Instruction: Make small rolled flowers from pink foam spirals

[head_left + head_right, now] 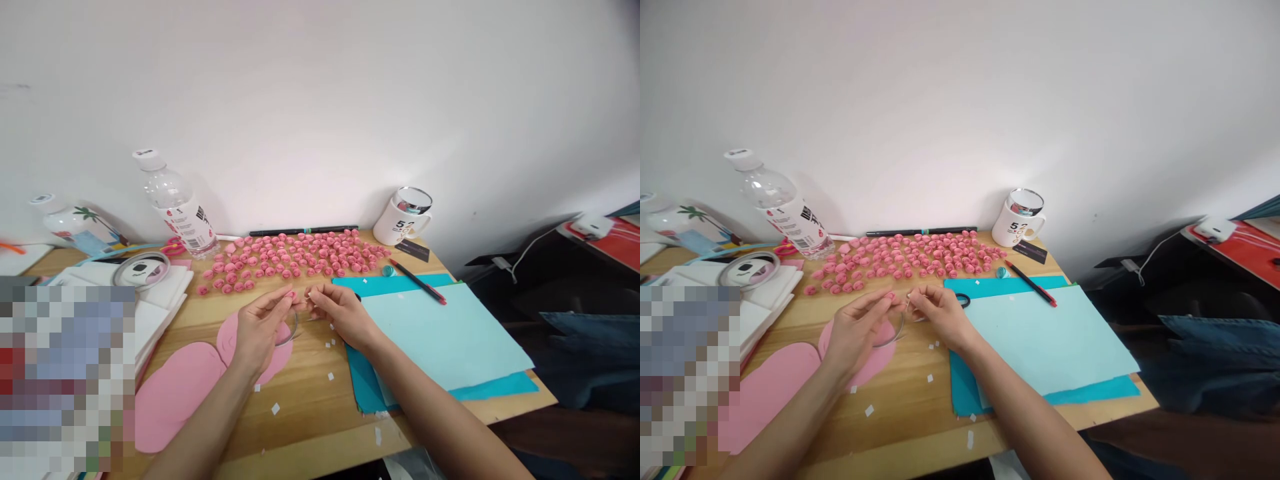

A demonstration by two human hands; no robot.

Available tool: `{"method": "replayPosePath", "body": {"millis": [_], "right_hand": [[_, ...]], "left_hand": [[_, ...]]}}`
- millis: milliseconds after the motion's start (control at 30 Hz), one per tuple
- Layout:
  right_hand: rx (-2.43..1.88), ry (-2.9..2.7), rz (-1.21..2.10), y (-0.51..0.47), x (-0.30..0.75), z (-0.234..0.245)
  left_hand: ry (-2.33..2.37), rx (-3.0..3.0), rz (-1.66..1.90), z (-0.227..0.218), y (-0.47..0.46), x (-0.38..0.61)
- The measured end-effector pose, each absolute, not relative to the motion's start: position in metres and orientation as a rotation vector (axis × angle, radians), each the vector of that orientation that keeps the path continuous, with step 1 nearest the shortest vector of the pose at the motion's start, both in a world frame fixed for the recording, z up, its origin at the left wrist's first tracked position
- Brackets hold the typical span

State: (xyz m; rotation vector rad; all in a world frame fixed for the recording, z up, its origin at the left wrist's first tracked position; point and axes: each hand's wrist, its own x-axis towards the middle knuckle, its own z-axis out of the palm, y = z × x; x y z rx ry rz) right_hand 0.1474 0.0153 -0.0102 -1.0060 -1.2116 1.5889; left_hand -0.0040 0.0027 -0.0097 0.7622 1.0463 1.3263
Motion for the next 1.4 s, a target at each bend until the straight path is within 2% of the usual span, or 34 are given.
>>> {"method": "replayPosePath", "body": {"millis": [400,800,1400], "right_hand": [[-1.045,-1.369,1.501,0.014,0.158,0.003],[-1.062,-1.581,1.53,0.018,0.163,0.001],[-1.318,-1.827,1.062,0.014,0.158,-0.004]], "left_hand": [[1.284,1.384,1.256,-0.002,-0.007,0.0],[1.139,1.172,1.103,-0.007,-0.002,-0.006],[1.169,1.316,1.051,-0.009,-0.002,-0.001]]}}
